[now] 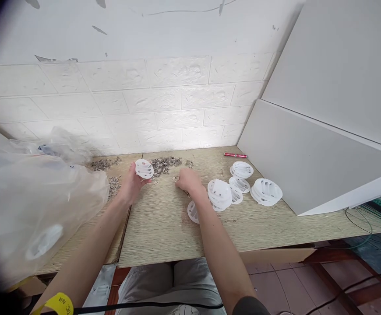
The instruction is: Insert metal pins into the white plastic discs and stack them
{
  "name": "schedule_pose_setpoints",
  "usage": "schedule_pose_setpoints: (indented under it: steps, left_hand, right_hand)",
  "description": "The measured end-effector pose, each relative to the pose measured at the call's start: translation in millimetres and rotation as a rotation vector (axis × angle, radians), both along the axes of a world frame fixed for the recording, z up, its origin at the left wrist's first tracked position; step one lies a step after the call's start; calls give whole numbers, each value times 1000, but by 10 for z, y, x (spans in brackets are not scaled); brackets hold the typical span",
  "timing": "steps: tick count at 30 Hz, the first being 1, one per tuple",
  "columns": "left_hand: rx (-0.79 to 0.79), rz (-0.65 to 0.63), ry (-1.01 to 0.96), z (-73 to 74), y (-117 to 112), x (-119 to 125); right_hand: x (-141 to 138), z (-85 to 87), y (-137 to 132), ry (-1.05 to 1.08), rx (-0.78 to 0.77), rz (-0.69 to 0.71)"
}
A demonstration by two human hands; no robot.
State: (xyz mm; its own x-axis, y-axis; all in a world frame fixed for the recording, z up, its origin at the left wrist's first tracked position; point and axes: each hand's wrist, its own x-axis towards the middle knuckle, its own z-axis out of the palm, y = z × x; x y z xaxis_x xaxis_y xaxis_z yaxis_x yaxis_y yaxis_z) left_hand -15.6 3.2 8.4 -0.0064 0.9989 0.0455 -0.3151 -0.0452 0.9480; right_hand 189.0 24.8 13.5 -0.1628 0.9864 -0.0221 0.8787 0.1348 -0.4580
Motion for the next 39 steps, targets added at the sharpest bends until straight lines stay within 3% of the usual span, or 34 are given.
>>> schedule_pose_setpoints:
  steps: [3, 7, 12, 18, 23, 28, 39]
  left_hand:
    - [24, -17, 46, -14, 0, -5]
    - [26, -11, 57, -37, 15, 1]
    - [34, -30, -10, -33, 18, 22]
    - [14, -62, -96, 4, 4, 50]
    - [-19, -37, -113, 18, 7, 56]
    - [-18, -51, -116, 51, -16, 65]
    - [-3, -60, -106, 60, -41, 73]
  right_hand:
    - [3, 77, -20, 49, -12, 77]
    - [-45, 136, -35, 384, 3, 258]
    - [-247, 110, -85, 657, 36, 296]
    - [-322, 92, -88, 591, 106, 367]
    - [-306, 72, -73, 462, 265, 431]
    - [-331, 49, -78, 389, 429, 394]
    - [-322, 79, -101, 398, 469, 377]
